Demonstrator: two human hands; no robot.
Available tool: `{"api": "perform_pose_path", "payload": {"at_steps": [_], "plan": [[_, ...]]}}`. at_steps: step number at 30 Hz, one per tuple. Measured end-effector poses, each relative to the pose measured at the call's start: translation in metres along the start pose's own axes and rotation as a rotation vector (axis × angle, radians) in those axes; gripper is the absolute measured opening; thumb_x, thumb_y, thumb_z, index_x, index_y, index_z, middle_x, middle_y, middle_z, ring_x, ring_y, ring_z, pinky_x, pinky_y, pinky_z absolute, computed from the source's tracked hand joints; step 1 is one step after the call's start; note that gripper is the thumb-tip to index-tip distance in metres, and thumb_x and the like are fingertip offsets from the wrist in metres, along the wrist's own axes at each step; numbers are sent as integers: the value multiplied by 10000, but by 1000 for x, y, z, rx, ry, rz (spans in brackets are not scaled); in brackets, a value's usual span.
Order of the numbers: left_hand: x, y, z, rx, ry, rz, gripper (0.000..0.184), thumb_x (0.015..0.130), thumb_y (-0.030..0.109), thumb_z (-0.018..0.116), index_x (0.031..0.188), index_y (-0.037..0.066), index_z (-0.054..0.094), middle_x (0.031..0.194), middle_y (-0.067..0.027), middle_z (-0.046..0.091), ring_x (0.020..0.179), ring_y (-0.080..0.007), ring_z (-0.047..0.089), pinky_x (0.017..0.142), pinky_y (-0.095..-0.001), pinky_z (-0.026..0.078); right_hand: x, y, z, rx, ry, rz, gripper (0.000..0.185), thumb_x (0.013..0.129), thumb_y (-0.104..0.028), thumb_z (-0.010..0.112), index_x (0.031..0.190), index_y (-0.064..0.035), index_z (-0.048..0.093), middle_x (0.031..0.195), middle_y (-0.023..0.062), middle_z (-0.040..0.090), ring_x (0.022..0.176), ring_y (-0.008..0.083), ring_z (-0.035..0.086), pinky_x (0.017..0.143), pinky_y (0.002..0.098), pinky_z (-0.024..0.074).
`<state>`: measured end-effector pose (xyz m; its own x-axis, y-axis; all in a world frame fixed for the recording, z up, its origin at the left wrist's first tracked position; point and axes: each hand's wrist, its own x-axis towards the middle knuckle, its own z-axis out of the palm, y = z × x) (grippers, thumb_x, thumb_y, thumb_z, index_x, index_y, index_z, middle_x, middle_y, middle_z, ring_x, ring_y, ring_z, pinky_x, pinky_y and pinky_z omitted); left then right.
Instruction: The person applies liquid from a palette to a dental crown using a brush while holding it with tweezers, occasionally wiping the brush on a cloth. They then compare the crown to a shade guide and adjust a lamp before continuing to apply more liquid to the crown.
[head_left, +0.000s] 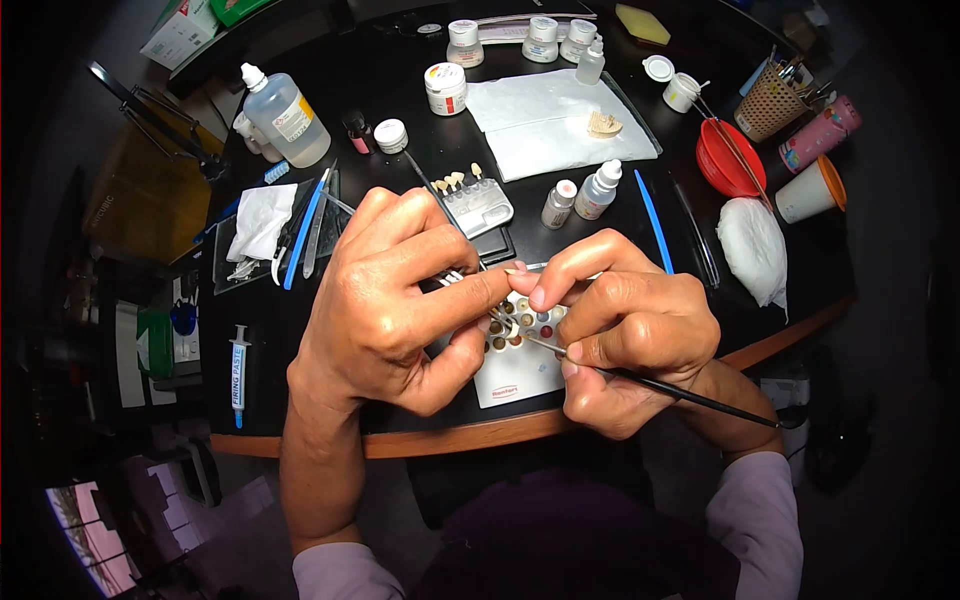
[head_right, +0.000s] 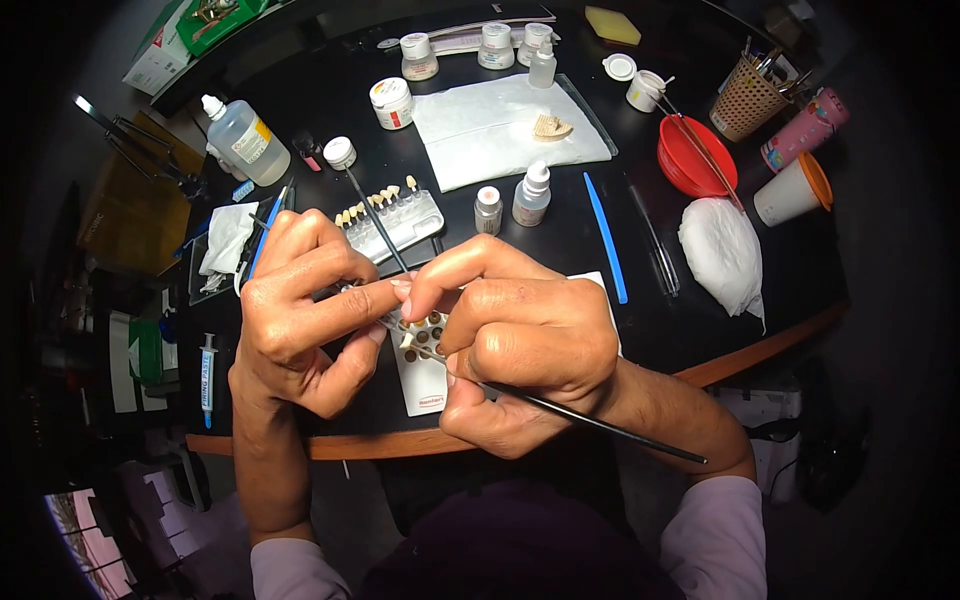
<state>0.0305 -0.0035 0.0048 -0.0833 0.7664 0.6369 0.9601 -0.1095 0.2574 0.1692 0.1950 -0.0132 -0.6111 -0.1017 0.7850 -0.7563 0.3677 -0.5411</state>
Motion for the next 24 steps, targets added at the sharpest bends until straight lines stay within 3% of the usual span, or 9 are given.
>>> {"api": "perform_pose_path", "payload": {"at_steps": [7, 24], "plan": [[0, 1, 0, -2, 3, 5, 379, 589, 141, 732, 956, 113, 824, 778, -6, 614, 745, -221, 545, 690, -388, 370, 2, 0, 0, -45, -2, -20, 180, 653, 70, 682, 750, -46, 584, 717, 82, 655, 829, 314, 716, 733, 419, 624], [-1, -1, 1, -9, 12, 11, 383, 571, 137, 704, 930, 84, 829, 751, -21, 631, 705, -217, 512, 672, -379, 346, 2, 1, 0, -46, -18, -25, 179, 643, 75, 685, 752, -38, 601, 717, 92, 659, 844, 315, 721, 752, 426, 632]]}}
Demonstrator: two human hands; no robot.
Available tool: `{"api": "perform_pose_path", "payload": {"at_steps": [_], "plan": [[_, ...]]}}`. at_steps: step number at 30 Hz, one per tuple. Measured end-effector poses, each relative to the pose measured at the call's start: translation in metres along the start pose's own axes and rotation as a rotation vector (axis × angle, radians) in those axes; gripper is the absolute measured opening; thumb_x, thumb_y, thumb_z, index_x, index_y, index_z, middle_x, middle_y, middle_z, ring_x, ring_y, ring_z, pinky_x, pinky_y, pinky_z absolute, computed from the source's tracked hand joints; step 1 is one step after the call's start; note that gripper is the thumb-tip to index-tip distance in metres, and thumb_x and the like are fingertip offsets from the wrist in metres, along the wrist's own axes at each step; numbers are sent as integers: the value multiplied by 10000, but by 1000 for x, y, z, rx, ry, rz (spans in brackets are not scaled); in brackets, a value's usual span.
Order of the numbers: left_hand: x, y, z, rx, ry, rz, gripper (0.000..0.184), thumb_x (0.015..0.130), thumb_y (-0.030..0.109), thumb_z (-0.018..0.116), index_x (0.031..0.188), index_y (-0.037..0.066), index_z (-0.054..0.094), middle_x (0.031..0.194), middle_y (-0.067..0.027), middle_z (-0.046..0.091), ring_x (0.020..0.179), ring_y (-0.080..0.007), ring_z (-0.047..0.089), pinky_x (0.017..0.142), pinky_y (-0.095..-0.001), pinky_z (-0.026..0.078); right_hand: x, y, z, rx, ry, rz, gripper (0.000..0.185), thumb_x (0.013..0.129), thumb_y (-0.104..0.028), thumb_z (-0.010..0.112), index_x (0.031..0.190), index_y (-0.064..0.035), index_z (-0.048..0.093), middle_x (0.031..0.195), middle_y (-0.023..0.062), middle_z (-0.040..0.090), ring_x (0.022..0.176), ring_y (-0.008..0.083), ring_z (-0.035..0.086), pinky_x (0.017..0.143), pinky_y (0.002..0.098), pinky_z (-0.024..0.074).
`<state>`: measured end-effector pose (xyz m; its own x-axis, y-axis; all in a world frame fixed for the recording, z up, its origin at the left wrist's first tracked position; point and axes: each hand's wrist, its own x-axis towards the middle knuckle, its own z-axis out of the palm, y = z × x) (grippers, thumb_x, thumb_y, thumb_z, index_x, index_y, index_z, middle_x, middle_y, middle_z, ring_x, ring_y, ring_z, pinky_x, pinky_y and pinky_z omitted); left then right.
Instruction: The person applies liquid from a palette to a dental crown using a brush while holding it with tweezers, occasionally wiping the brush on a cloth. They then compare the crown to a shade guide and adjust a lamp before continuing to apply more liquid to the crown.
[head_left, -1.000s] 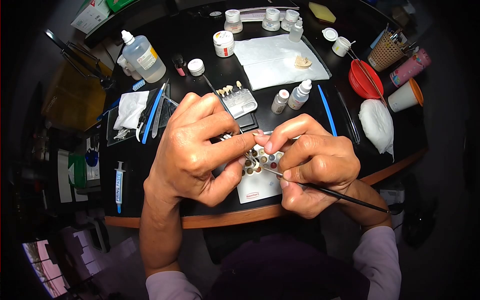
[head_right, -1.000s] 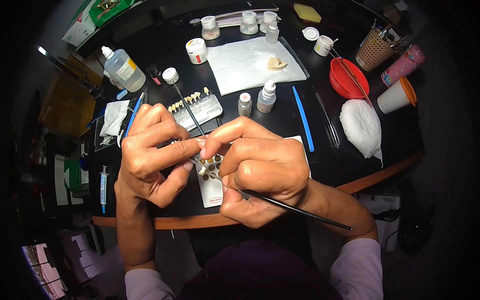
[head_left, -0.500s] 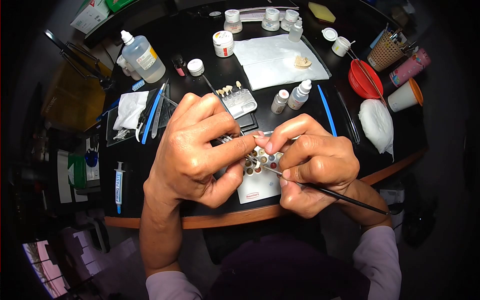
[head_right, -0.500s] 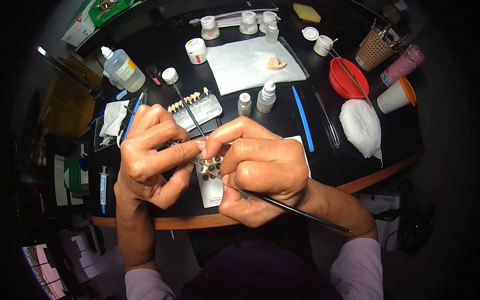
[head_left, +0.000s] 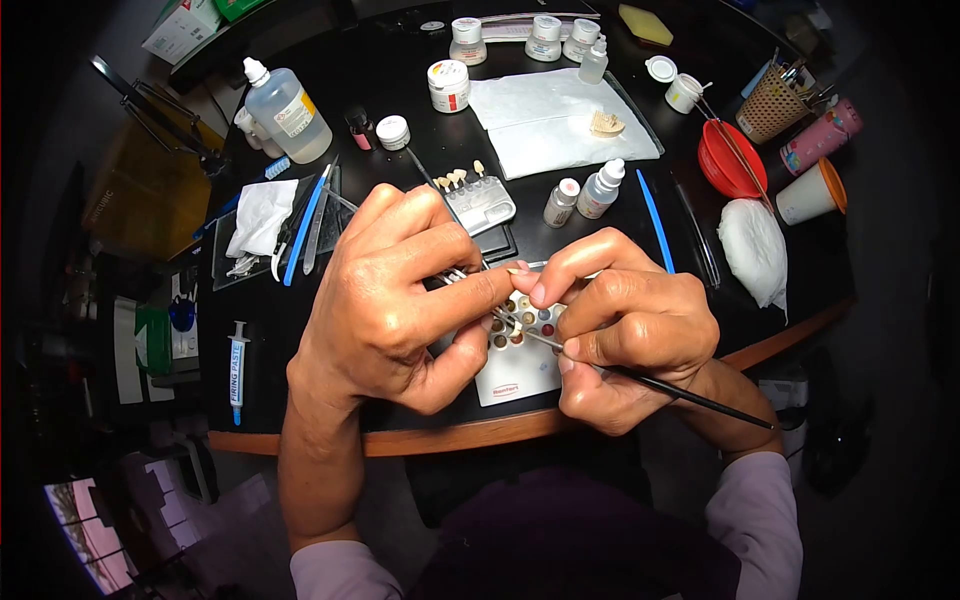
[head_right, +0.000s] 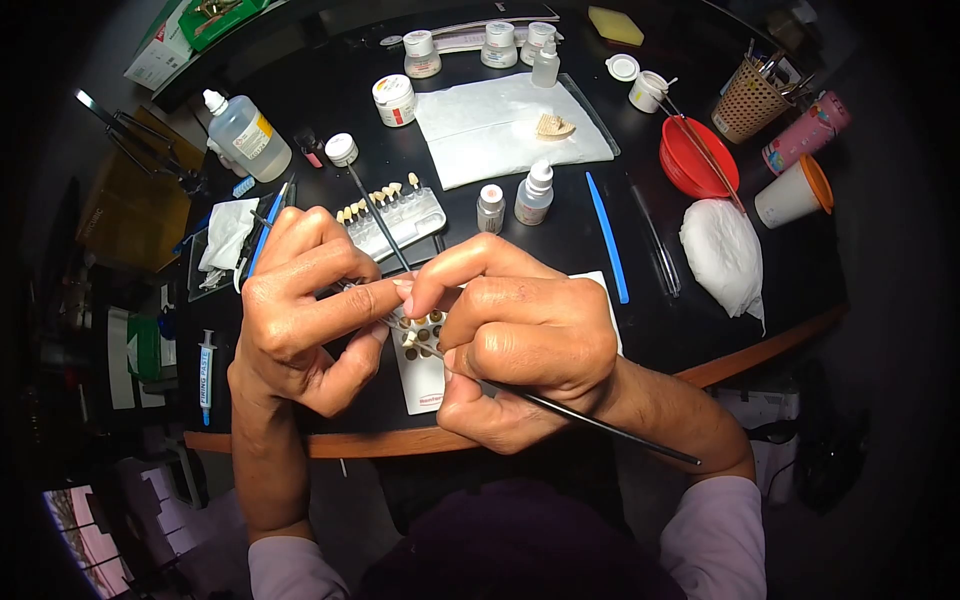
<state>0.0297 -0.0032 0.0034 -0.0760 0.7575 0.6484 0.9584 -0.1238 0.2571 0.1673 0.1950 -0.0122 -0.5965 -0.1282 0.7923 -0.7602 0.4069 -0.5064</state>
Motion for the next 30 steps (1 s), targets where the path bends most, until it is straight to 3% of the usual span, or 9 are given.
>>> {"api": "perform_pose_path", "payload": {"at_steps": [11, 14, 30], "plan": [[-1, 0, -1, -14, -17, -17, 385, 602, 134, 731, 975, 124, 828, 763, 0, 580, 729, -225, 516, 672, -389, 362, 1, -1, 0, -2, -10, 4, 170, 652, 80, 676, 746, -34, 590, 715, 95, 656, 854, 310, 717, 758, 427, 641], [-1, -3, 0, -20, -9, 2, 389, 575, 155, 685, 923, 62, 833, 739, -34, 658, 671, -218, 508, 654, -372, 350, 1, -2, -2, 14, -14, 22, 180, 660, 90, 666, 762, -34, 584, 724, 96, 654, 862, 308, 710, 784, 445, 655], [-4, -7, 2, -71, -17, 5, 384, 621, 166, 676, 951, 43, 831, 739, -50, 672, 656, -228, 529, 640, -379, 376, -4, 2, -1, 55, -4, 20, 191, 668, 86, 667, 803, -31, 599, 762, 90, 676, 898, 302, 706, 855, 476, 664]]}}
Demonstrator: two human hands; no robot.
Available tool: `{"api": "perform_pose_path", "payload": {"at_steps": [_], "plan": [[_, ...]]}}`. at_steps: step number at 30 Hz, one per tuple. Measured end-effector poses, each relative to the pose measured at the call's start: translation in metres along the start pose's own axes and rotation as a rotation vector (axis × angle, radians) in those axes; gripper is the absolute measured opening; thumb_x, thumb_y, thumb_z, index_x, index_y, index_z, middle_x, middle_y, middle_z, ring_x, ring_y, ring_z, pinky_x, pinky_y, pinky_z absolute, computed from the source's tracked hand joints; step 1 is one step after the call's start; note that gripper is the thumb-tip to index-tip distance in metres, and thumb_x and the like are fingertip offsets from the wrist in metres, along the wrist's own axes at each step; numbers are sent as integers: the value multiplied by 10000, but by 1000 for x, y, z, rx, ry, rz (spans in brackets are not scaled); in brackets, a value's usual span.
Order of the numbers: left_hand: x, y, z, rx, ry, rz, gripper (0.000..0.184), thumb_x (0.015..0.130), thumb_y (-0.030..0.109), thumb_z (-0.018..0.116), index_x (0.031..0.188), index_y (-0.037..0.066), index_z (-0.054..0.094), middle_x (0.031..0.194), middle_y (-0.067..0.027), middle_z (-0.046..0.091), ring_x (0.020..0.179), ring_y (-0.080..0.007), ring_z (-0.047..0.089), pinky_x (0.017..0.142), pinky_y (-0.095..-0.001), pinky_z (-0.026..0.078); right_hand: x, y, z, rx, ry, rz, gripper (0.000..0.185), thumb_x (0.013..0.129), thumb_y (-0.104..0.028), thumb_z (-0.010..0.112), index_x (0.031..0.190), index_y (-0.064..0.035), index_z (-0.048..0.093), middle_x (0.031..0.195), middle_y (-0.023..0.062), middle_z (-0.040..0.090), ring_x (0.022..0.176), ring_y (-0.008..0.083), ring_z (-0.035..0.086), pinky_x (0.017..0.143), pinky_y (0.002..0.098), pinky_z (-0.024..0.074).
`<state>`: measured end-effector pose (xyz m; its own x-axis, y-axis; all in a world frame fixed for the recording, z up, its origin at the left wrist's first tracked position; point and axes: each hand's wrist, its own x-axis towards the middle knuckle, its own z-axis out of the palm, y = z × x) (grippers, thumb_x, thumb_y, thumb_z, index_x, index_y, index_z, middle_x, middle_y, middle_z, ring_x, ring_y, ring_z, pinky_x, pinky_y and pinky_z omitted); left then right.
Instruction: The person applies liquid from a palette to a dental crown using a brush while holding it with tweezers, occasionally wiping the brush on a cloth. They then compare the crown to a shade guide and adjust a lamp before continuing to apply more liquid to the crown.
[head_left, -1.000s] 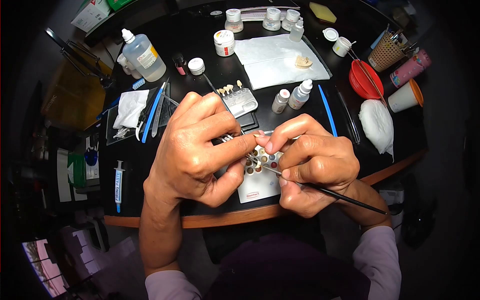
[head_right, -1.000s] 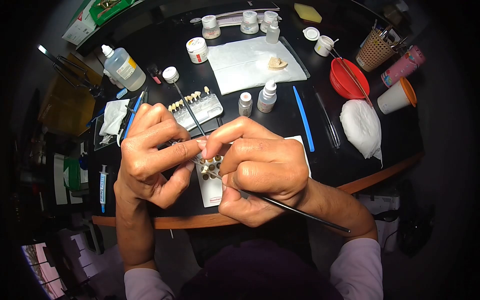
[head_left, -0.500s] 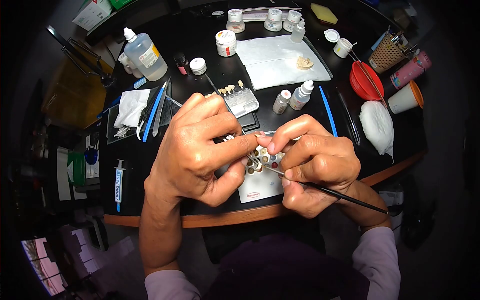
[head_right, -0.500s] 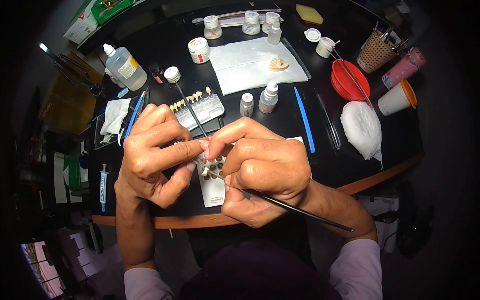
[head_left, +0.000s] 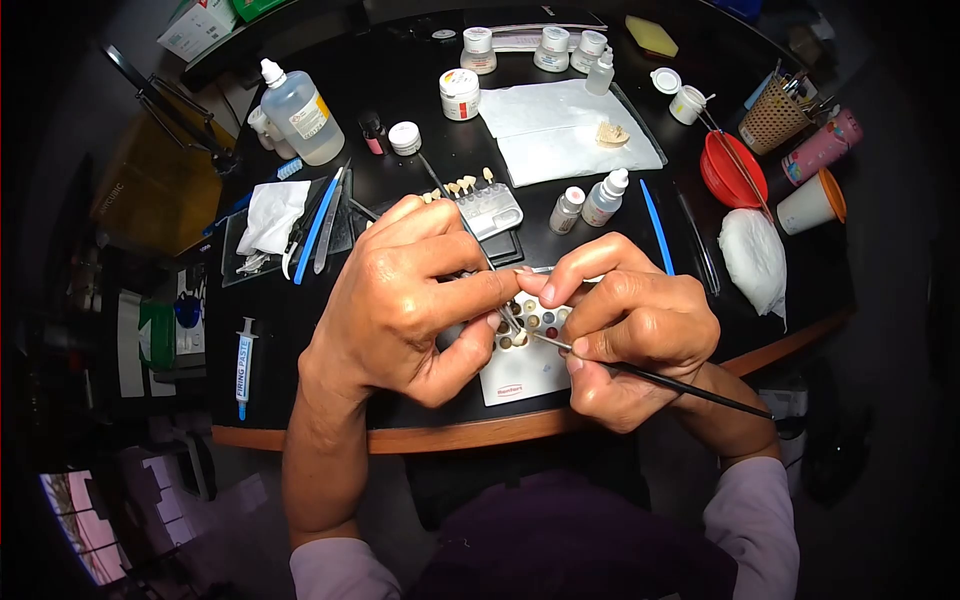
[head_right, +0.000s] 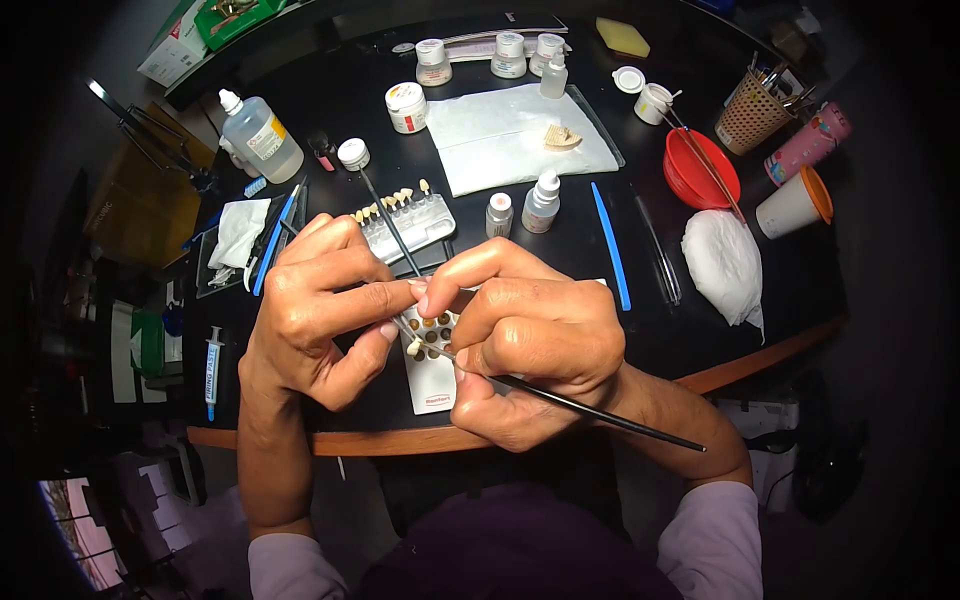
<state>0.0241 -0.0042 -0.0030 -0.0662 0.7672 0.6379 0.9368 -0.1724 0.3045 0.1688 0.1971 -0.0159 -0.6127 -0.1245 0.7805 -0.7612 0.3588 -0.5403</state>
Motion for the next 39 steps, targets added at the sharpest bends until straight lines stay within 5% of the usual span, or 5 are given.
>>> {"api": "perform_pose_path", "payload": {"at_steps": [19, 28, 31, 39], "plan": [[0, 0, -1, 7, -10, -4, 396, 619, 164, 675, 963, 46, 833, 732, -46, 665, 654, -228, 529, 640, -378, 375, 2, 0, 0, 9, -1, -23, 176, 659, 85, 661, 769, -31, 587, 747, 101, 673, 871, 309, 713, 817, 464, 654], [0, 0, 1, -99, -9, -50, 404, 631, 158, 676, 977, 27, 836, 726, -76, 677, 648, -235, 541, 655, -380, 412, 1, -1, -2, 65, 17, 14, 195, 686, 110, 634, 811, -28, 578, 783, 115, 662, 922, 298, 679, 914, 541, 675], [-1, -1, 1, -129, -23, -74, 400, 644, 162, 676, 981, 18, 836, 721, -93, 687, 642, -237, 544, 664, -378, 429, 1, 1, 4, 62, 116, 11, 197, 606, 85, 684, 719, -45, 588, 743, 63, 668, 869, 322, 740, 740, 392, 605], [0, -2, 3, -152, -22, -71, 387, 661, 170, 676, 973, 0, 829, 721, -108, 692, 638, -243, 558, 657, -380, 435, 1, 0, 2, 52, 102, 6, 199, 613, 86, 694, 731, -45, 602, 748, 64, 671, 890, 328, 739, 747, 386, 596]]}}
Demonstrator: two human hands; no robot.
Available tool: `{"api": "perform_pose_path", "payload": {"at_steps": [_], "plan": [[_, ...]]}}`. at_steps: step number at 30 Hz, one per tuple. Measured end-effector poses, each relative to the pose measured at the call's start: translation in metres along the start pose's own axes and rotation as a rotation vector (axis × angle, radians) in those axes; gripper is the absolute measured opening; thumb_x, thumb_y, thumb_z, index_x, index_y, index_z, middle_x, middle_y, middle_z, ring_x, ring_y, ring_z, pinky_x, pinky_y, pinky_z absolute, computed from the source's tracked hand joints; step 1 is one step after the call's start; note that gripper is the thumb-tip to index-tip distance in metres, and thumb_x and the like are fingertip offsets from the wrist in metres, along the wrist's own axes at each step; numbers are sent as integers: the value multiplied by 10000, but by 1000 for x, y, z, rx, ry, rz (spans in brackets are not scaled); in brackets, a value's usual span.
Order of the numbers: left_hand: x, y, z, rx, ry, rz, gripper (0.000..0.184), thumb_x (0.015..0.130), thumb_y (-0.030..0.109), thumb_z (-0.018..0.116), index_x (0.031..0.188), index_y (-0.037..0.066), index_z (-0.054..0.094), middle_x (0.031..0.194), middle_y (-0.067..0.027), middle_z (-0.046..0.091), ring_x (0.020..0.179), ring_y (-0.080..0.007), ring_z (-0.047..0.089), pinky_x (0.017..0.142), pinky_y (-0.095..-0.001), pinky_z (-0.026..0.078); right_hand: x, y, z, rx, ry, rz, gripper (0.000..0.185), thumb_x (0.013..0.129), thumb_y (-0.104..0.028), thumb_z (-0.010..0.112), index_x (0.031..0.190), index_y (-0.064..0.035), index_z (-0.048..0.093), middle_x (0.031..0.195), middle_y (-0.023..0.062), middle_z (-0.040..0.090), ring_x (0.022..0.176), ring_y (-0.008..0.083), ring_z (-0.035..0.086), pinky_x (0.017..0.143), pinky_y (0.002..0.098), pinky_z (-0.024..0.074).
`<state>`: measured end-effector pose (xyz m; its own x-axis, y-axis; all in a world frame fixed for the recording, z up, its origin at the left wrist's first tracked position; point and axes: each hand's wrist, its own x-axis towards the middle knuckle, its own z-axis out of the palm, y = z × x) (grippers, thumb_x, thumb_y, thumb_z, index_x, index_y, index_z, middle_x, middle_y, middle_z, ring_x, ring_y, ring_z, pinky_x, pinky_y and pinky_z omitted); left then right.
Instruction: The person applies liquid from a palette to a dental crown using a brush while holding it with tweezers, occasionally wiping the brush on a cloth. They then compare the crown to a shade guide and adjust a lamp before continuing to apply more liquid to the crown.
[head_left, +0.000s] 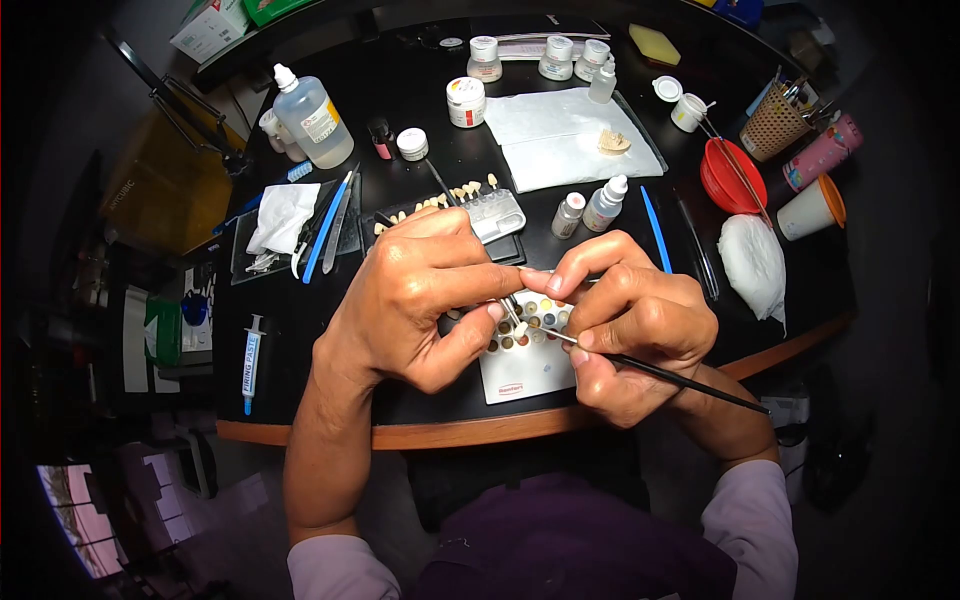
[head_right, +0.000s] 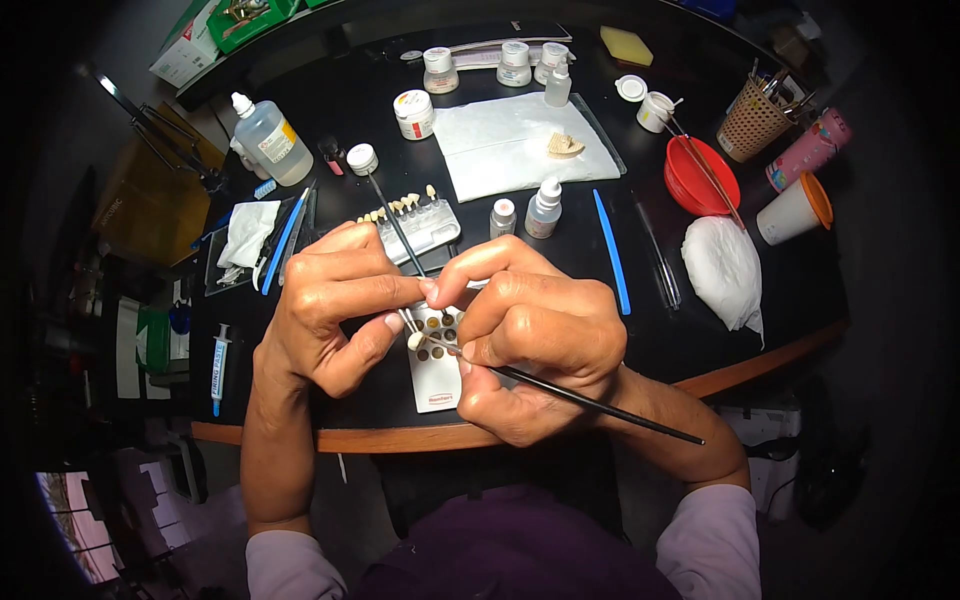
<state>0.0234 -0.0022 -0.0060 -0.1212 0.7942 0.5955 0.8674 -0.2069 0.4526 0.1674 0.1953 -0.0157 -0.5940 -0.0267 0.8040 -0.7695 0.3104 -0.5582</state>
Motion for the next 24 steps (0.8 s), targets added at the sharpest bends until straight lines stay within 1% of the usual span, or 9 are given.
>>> {"api": "perform_pose_path", "payload": {"at_steps": [7, 10, 14, 16, 18, 20, 24], "plan": [[-1, -1, 0, 8, 9, -3, 369, 657, 152, 683, 961, -5, 821, 695, -101, 669, 623, -247, 550, 647, -381, 433, 1, -2, 0, -25, -26, -11, 195, 618, 77, 700, 731, -48, 602, 745, 67, 681, 891, 329, 738, 743, 385, 596], [-2, 0, 1, 14, 4, -21, 356, 658, 133, 684, 958, -3, 819, 669, -93, 654, 597, -244, 530, 618, -379, 421, 1, -2, -6, -26, -116, -9, 177, 719, 73, 663, 838, -37, 593, 770, 99, 678, 931, 299, 670, 905, 524, 664], [-1, 2, 1, 4, -42, -83, 360, 686, 99, 680, 998, -10, 822, 656, -96, 656, 565, -236, 508, 575, -372, 405, -5, 4, -6, 84, -82, 38, 118, 784, 49, 658, 841, -21, 581, 784, 116, 659, 1004, 300, 642, 945, 566, 657], [0, 3, 5, -57, -13, -112, 375, 706, 85, 676, 1036, -18, 821, 665, -106, 664, 562, -236, 510, 569, -371, 408, -7, 7, -5, 122, -37, 53, 99, 814, 39, 654, 839, -13, 573, 792, 123, 648, 1039, 301, 627, 962, 585, 652], [2, 3, 5, -101, -3, -110, 402, 739, 62, 662, 1100, -27, 816, 677, -124, 673, 564, -237, 523, 562, -373, 418, -5, 6, 0, 114, 65, 55, 148, 721, 73, 669, 795, -27, 588, 761, 96, 659, 951, 309, 680, 896, 485, 606], [2, 2, 7, -86, 8, -124, 383, 746, 62, 663, 1086, -30, 813, 667, -124, 661, 565, -239, 534, 558, -373, 420, -3, 6, 4, 103, 119, 52, 182, 675, 94, 675, 768, -36, 587, 745, 81, 663, 914, 313, 708, 868, 436, 583], [1, 4, 11, -26, 22, -154, 320, 751, 66, 676, 1028, -20, 813, 625, -105, 625, 543, -240, 561, 539, -374, 422, -4, 6, 2, 83, 95, 68, 204, 675, 105, 673, 753, -43, 557, 738, 76, 652, 938, 313, 709, 887, 441, 581]]}}
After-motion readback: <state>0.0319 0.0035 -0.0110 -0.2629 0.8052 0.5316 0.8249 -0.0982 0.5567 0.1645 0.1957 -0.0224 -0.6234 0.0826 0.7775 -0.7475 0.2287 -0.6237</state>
